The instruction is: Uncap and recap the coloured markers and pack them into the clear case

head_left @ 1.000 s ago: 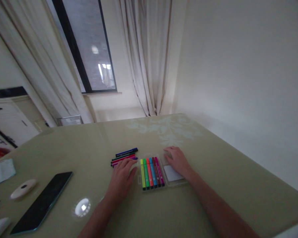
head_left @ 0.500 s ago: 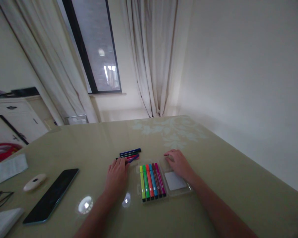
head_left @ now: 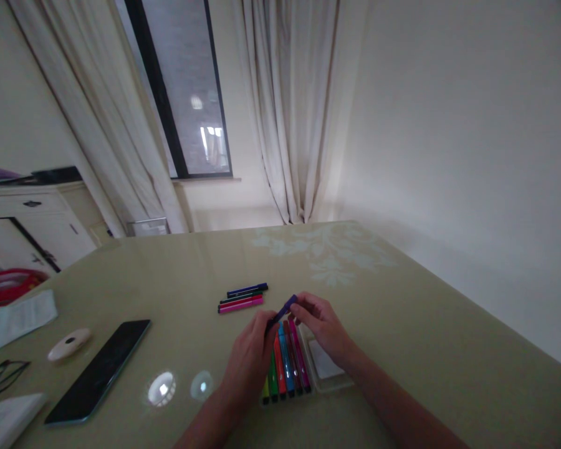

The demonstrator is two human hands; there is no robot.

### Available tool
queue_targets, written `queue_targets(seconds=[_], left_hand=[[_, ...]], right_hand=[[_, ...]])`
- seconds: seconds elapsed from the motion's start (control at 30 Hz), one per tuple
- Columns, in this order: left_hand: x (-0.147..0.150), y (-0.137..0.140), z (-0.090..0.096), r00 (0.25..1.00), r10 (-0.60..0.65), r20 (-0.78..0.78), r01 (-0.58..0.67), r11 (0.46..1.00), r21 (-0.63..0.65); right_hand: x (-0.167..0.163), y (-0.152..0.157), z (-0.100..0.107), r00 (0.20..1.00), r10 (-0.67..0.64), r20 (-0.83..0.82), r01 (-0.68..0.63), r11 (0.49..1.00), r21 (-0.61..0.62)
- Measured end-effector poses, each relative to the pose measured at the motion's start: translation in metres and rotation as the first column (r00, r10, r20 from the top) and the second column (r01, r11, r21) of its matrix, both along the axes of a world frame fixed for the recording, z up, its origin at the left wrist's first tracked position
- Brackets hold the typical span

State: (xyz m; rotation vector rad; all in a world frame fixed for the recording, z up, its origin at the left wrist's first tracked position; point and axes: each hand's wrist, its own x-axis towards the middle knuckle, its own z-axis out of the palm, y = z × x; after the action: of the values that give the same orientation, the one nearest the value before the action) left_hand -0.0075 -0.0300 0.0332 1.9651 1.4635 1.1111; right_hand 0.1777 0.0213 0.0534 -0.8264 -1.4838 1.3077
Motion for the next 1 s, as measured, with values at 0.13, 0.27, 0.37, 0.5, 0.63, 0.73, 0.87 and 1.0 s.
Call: queue_targets(seconds=[0.13, 0.27, 0.37, 0.5, 0.63, 0.73, 0.87, 1.0], left_hand=[[0.001, -0.001, 0.0, 0.999, -0.034, -0.038, 0.036, 0.998, 0.06], [0.004, -0.004, -0.002, 0.989, -0.058, -0.14, 0.071, 0.993, 0.093], [0.006, -0.007, -0.004, 0.95, -0.13, -0.284, 0.156, 0.985, 0.07], [0.003, -0.006, -0.006, 0.873, -0.244, -0.422, 0.258, 0.966, -0.025], [-0.01, 0.0, -0.002, 0.858, -0.267, -0.439, 0.252, 0.963, -0.094], [-0.018, 0.002, 0.004, 0.865, -0.256, -0.432, 0.237, 0.967, -0.098], [-0.019, -0.001, 0.007, 0.865, -0.262, -0.428, 0.246, 0.965, -0.092], [-0.013, -0.004, 0.003, 0.831, -0.328, -0.448, 0.302, 0.944, -0.132]], right_hand=[[-0.003, -0.002, -0.003, 0.994, 0.059, -0.097, -0.068, 0.994, -0.085], [-0.002, 0.001, -0.005, 0.994, -0.03, -0.109, 0.019, 0.994, -0.103], [0.006, 0.01, -0.004, 0.976, -0.19, -0.109, 0.18, 0.979, -0.096], [0.023, 0.024, -0.004, 0.954, -0.299, -0.036, 0.294, 0.951, -0.1], [0.031, 0.03, -0.007, 0.954, -0.297, 0.05, 0.3, 0.95, -0.086], [0.03, 0.03, -0.011, 0.959, -0.259, 0.118, 0.267, 0.962, -0.062], [0.027, 0.028, -0.015, 0.957, -0.183, 0.226, 0.192, 0.981, -0.018], [0.026, 0.027, -0.016, 0.946, -0.159, 0.281, 0.162, 0.987, 0.012]])
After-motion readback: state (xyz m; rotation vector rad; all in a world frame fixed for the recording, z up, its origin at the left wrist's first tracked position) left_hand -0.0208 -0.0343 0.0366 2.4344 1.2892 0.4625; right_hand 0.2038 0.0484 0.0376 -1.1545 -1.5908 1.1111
